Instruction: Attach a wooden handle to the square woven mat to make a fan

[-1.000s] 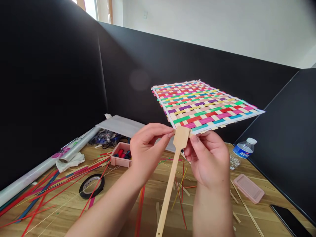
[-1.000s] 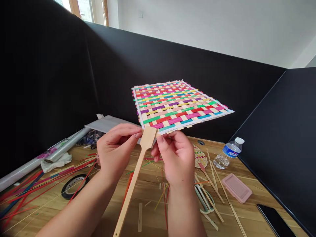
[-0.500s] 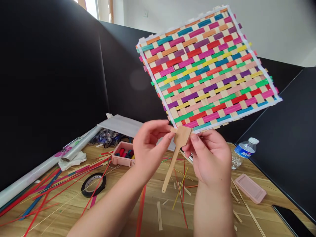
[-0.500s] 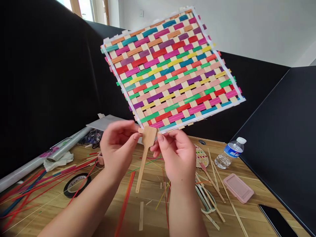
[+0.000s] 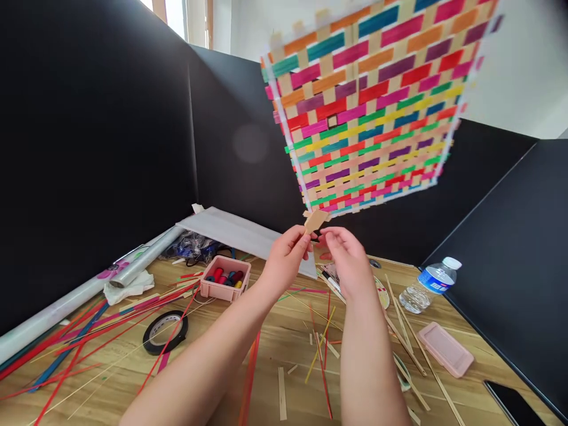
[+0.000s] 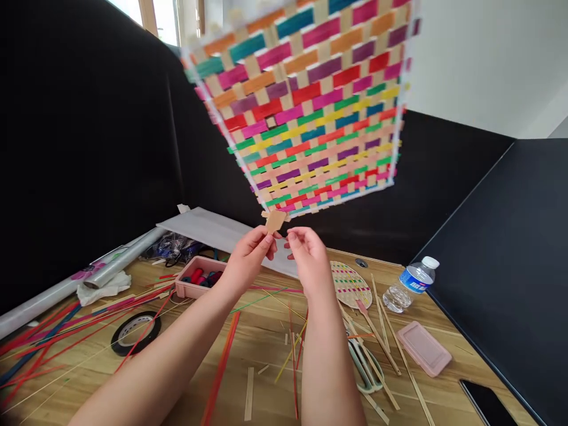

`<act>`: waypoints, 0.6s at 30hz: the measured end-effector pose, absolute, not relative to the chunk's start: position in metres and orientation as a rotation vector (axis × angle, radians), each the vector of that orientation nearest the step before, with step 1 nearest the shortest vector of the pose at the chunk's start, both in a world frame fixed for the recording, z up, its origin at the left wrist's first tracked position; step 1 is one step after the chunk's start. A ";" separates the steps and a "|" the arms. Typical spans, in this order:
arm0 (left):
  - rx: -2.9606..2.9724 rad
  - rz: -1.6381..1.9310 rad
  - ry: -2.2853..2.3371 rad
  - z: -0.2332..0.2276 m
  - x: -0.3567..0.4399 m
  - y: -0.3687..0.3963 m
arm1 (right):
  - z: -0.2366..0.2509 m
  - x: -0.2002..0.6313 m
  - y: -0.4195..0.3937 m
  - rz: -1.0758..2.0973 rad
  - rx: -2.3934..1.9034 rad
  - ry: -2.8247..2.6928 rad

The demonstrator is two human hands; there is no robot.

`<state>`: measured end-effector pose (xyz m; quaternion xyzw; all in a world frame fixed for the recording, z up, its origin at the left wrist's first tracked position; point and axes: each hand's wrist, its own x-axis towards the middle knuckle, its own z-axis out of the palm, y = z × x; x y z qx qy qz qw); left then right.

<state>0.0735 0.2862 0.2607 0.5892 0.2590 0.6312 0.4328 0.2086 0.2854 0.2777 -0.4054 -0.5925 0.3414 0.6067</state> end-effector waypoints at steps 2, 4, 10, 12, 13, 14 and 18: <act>1.466 1.627 0.670 0.261 0.072 0.287 | 0.276 0.207 0.287 0.847 -0.998 -1.426; 1.400 1.587 0.624 0.263 0.071 0.286 | 0.275 0.204 0.287 0.851 -1.005 -1.439; 1.082 1.400 0.619 0.255 0.073 0.298 | 0.276 0.200 0.286 0.855 -1.056 -1.419; 1.040 1.409 0.642 0.250 0.073 0.304 | 0.274 0.200 0.288 0.872 -1.145 -1.433; 1.035 1.420 0.650 0.249 0.073 0.305 | 0.273 0.201 0.290 0.879 -1.192 -1.444; 1.034 1.429 0.655 0.248 0.073 0.307 | 0.271 0.201 0.292 0.879 -1.230 -1.453; 1.040 1.466 0.662 0.246 0.072 0.309 | 0.265 0.203 0.299 0.846 -1.265 -1.459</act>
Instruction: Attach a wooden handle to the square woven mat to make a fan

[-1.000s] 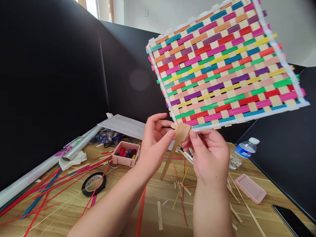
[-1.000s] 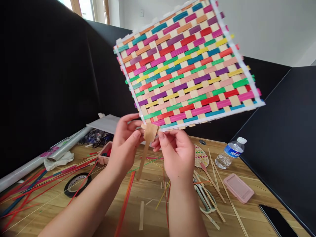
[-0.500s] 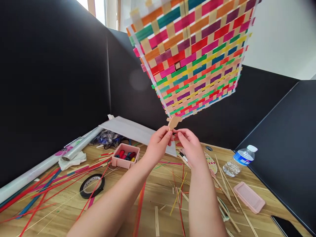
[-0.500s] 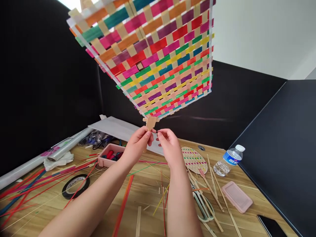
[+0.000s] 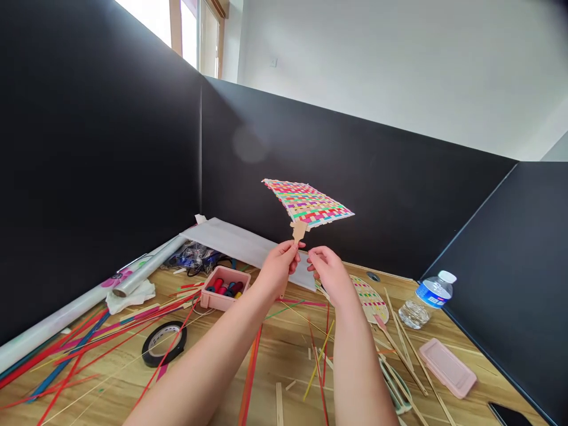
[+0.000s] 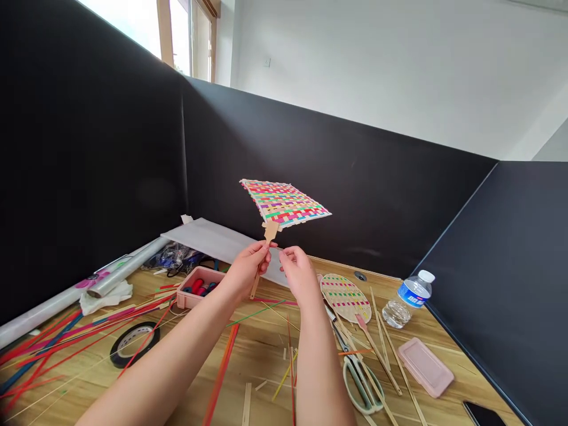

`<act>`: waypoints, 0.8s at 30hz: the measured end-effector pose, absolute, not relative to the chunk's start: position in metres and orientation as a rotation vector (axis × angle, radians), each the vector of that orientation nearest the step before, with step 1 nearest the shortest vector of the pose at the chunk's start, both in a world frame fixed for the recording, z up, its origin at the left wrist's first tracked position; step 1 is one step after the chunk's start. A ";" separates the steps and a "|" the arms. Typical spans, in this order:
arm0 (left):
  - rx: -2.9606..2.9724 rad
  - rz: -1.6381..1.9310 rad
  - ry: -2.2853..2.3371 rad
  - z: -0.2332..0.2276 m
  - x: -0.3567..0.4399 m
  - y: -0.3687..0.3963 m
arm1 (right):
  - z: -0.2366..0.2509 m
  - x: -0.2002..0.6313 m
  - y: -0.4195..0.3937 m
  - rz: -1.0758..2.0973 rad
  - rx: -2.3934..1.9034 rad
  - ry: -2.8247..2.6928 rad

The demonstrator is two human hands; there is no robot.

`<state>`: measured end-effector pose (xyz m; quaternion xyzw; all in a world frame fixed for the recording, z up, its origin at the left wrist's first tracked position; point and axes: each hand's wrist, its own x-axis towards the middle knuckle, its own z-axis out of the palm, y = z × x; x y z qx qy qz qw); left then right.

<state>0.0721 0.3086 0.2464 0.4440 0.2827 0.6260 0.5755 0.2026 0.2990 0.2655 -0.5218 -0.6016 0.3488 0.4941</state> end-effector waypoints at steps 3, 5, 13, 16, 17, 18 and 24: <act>1.105 1.524 0.667 0.247 0.072 0.309 | 0.265 0.201 0.298 0.826 -1.238 -1.464; 1.162 1.574 0.663 0.248 0.071 0.308 | 0.267 0.200 0.295 0.817 -1.210 -1.473; 1.183 1.569 0.788 0.252 0.072 0.303 | 0.260 0.189 0.299 0.790 -1.019 -1.300; 1.254 1.561 0.803 0.240 0.082 0.306 | 0.251 0.182 0.306 0.814 -0.989 -1.268; 1.299 1.578 0.804 0.236 0.087 0.307 | 0.247 0.180 0.309 0.821 -0.990 -1.280; 1.345 1.599 0.804 0.231 0.091 0.307 | 0.244 0.179 0.312 0.822 -0.996 -1.292; 1.387 1.597 0.825 0.220 0.107 0.307 | 0.233 0.207 0.339 0.633 -1.141 -1.268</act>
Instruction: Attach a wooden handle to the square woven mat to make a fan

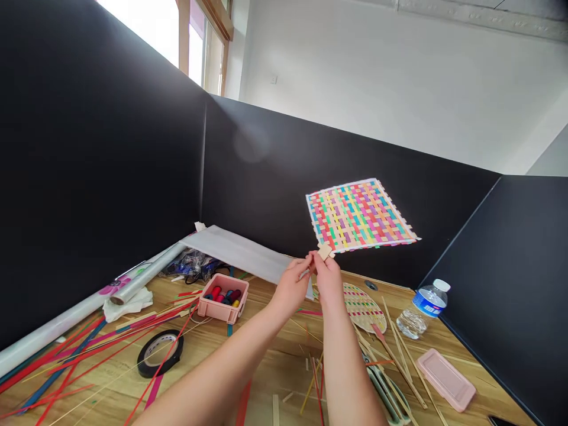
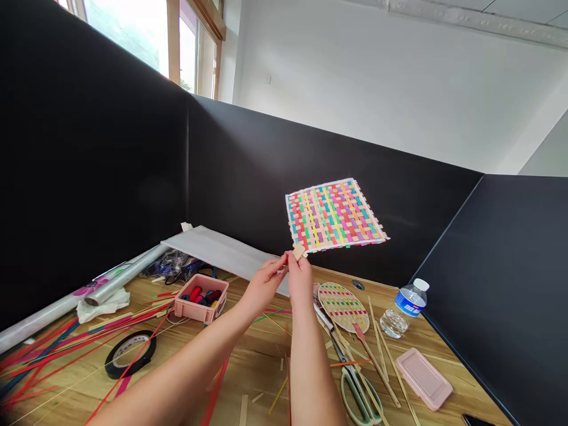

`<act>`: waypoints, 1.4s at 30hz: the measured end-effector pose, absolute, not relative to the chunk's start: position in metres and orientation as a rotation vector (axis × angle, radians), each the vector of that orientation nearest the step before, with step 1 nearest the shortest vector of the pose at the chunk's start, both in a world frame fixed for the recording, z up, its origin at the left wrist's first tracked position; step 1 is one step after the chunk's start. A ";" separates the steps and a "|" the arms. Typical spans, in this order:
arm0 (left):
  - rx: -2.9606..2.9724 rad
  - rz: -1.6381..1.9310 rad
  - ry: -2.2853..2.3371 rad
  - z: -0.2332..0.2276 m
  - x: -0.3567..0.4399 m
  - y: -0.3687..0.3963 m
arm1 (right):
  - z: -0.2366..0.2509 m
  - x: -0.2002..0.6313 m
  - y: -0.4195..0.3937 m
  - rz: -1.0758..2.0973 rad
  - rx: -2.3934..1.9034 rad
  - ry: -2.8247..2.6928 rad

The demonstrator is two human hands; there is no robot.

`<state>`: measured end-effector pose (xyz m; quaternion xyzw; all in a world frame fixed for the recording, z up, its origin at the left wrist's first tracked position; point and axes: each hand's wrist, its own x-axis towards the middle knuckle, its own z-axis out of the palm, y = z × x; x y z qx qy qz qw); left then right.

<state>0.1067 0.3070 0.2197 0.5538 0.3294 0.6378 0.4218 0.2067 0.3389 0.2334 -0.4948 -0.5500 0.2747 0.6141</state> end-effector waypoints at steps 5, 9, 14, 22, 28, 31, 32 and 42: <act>1.269 1.587 0.921 0.223 0.098 0.311 | 0.239 0.268 0.346 0.227 -1.394 -1.223; 1.138 1.638 0.938 0.229 0.089 0.311 | 0.245 0.303 0.336 0.003 -1.515 -1.309; 0.403 1.913 0.665 0.241 0.075 0.308 | 0.248 0.314 0.331 -0.069 -1.460 -1.395; 0.102 1.589 0.612 0.240 0.063 0.316 | 0.242 0.313 0.340 0.124 -1.188 -1.057; 0.190 1.541 0.558 0.244 0.064 0.310 | 0.245 0.313 0.338 0.387 -0.894 -0.931; 0.212 1.521 0.540 0.245 0.063 0.309 | 0.247 0.311 0.336 0.455 -0.838 -0.939; 0.218 1.517 0.536 0.246 0.062 0.309 | 0.248 0.309 0.336 0.466 -0.833 -0.950; 0.267 1.531 0.529 0.251 0.060 0.303 | 0.258 0.284 0.321 0.634 -0.875 -1.210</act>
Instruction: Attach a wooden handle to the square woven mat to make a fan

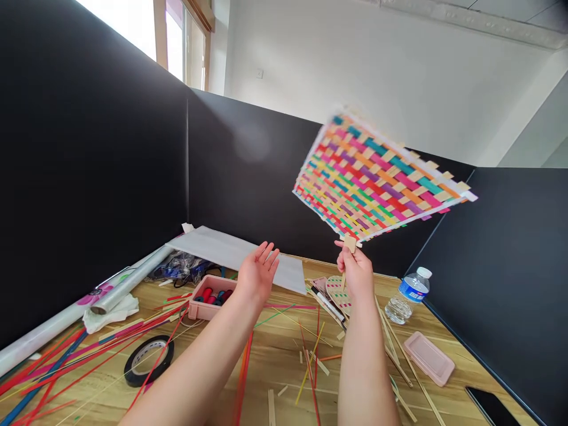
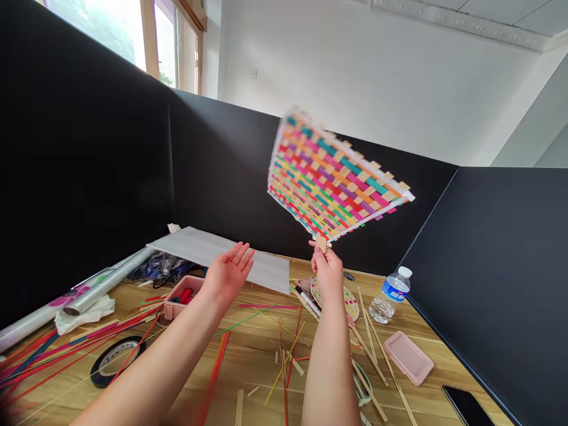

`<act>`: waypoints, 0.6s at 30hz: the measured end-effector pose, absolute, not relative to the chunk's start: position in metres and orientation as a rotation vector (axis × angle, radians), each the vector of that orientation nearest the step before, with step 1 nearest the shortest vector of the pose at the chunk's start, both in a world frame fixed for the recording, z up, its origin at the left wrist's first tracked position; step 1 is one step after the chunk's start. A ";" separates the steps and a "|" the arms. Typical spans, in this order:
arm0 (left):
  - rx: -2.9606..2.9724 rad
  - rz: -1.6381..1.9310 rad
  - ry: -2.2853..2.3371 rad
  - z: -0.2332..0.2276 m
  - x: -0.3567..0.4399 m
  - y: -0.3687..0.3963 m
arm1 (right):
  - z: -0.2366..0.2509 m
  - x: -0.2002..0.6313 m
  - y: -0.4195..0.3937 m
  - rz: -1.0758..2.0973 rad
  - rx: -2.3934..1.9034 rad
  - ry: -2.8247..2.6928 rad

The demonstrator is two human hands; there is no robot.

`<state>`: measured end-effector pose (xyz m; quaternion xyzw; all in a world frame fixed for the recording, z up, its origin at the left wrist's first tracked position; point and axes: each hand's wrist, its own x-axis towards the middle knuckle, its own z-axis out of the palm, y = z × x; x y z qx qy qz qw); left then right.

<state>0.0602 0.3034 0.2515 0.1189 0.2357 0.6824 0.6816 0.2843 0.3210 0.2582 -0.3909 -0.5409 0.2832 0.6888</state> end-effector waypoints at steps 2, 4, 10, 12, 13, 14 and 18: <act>0.284 1.539 0.531 0.253 0.060 0.302 | 0.260 0.279 0.318 0.732 -0.857 -1.230; 0.324 1.548 0.528 0.255 0.060 0.301 | 0.261 0.275 0.317 0.842 -0.843 -1.246; 0.512 1.638 0.500 0.259 0.062 0.298 | 0.253 0.274 0.324 1.043 -0.874 -1.223; 0.543 1.687 0.519 0.258 0.061 0.300 | 0.251 0.278 0.328 1.052 -0.904 -1.208; 0.556 1.711 0.536 0.258 0.060 0.301 | 0.250 0.280 0.329 1.058 -0.919 -1.212; 0.568 1.737 0.557 0.257 0.058 0.303 | 0.250 0.282 0.330 1.064 -0.933 -1.223; 0.619 1.885 0.723 0.255 0.047 0.312 | 0.253 0.289 0.324 1.080 -0.949 -1.309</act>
